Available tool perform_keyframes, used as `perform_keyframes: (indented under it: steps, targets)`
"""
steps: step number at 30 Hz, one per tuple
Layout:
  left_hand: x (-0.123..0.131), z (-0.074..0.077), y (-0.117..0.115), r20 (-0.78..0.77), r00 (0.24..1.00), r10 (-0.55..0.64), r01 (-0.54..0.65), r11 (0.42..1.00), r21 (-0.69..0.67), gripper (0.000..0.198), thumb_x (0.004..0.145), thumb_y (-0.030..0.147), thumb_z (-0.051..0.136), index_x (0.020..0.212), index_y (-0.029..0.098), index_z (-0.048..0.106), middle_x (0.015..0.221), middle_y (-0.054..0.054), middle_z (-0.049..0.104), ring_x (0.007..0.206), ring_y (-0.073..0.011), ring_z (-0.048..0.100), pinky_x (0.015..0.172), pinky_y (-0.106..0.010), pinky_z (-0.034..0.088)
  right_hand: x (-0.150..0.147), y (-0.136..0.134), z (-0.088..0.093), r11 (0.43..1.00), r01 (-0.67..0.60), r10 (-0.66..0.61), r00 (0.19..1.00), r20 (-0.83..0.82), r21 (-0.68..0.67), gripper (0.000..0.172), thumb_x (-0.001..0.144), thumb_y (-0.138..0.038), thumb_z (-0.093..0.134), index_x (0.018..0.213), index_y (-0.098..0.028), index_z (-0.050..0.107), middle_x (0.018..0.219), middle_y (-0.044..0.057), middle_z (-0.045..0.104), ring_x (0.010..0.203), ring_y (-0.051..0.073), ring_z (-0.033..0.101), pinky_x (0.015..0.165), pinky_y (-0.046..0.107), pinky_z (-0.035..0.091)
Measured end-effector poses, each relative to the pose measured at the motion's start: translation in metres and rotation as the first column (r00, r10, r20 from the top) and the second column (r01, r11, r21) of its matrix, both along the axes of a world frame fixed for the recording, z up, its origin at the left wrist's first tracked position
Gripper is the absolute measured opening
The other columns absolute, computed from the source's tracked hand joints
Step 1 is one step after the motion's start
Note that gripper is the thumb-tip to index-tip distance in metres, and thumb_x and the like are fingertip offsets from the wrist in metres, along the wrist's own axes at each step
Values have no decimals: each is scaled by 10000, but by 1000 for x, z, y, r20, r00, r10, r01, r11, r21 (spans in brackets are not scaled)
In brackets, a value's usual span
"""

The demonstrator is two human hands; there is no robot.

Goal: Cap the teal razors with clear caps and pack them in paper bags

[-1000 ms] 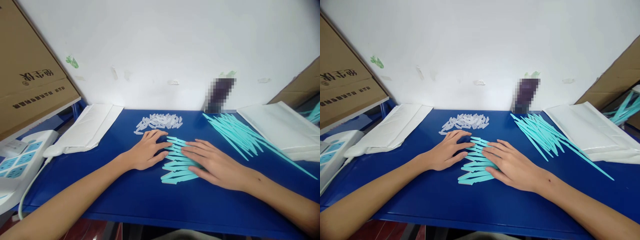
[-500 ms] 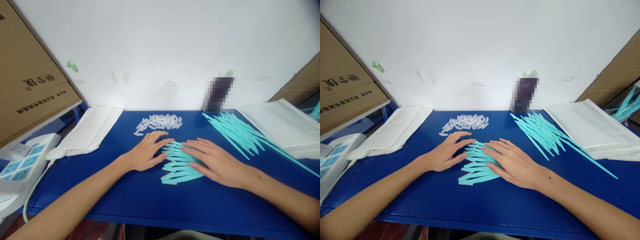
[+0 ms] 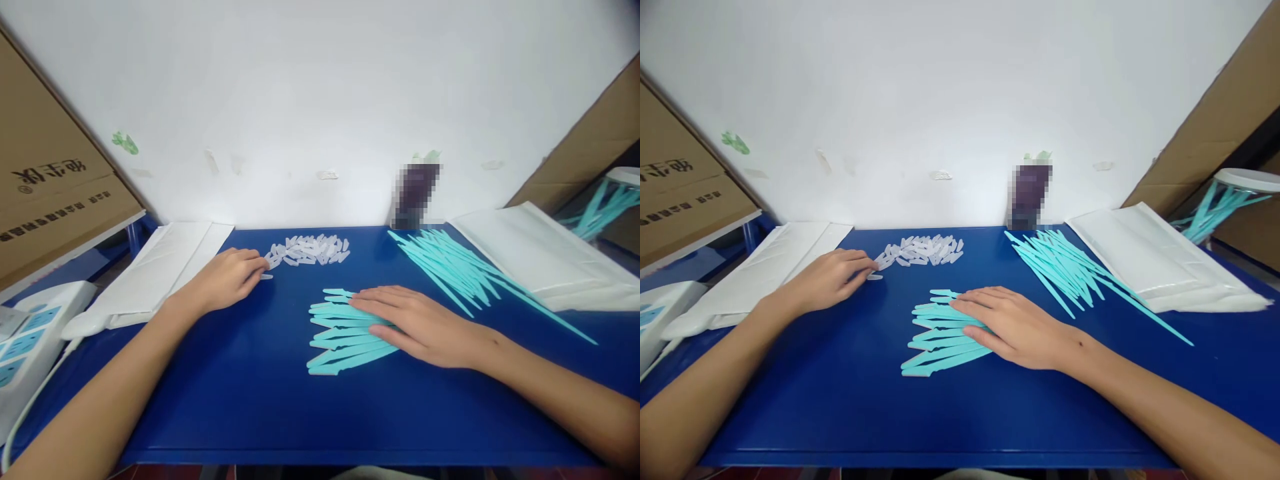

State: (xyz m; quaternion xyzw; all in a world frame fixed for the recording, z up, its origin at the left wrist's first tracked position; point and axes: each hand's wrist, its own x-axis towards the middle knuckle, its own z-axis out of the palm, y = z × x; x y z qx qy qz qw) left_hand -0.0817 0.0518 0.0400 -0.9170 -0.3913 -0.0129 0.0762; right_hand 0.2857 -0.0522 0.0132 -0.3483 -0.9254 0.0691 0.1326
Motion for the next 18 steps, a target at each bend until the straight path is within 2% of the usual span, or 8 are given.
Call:
perform_keyframes:
  steps: [4, 8, 11, 14, 16, 18]
  targets:
    - [-8, 6, -3, -13, 995, 95, -95, 995, -21, 454, 1027, 339, 342, 1245, 181, 707, 1152, -126, 704, 989, -278, 693, 874, -418, 533, 2, 4, 2, 1000, 24, -25, 1000, 7, 20, 432, 1094, -333, 398, 1389, -216, 691, 1429, 90, 678, 1301, 272, 656, 1069, 487, 568]
    - [-10, 5, -6, -53, 993, 108, -110, 993, -40, 471, 1022, 278, 332, 1333, 194, 675, 1199, -128, 696, 1043, -281, 670, 892, -418, 528, 9, 9, -1, 997, 47, -50, 997, 51, 66, 449, 1104, -329, 360, 1341, -200, 719, 1412, 75, 689, 1283, 271, 668, 1094, 509, 545]
    - [-9, 3, -7, -20, 995, 95, -96, 994, -58, 450, 1046, 287, 346, 1294, 204, 713, 1181, -129, 680, 1035, -280, 663, 890, -421, 527, 16, 15, -6, 991, 57, -66, 996, 63, 123, 443, 1093, -284, 365, 1326, -164, 723, 1385, 95, 707, 1257, 284, 680, 1069, 519, 545]
    - [0, 0, -10, -61, 993, 99, -102, 994, -50, 420, 1058, 278, 382, 1192, 212, 775, 1048, -127, 665, 936, -274, 662, 816, -403, 528, 21, 18, -9, 992, 12, -16, 999, 33, 123, 415, 1067, -231, 397, 1293, -184, 742, 1355, 97, 727, 1227, 276, 686, 1013, 488, 547]
    - [10, -2, -15, -108, 990, 85, -89, 996, -24, 405, 1064, 255, 393, 1160, 208, 783, 983, -120, 651, 897, -269, 657, 783, -388, 523, 22, 18, -7, 991, 41, -43, 999, 11, 127, 395, 1066, -271, 416, 1251, -215, 761, 1242, 102, 771, 1110, 277, 714, 925, 489, 536]
    - [22, -5, -22, -103, 994, 31, -32, 999, -7, 376, 1071, 241, 399, 1155, 195, 763, 992, -114, 655, 908, -261, 661, 798, -379, 524, 23, 18, -4, 984, 123, -126, 992, 17, 128, 375, 1063, -347, 443, 1150, -226, 788, 1030, 99, 799, 871, 258, 718, 836, 493, 495]
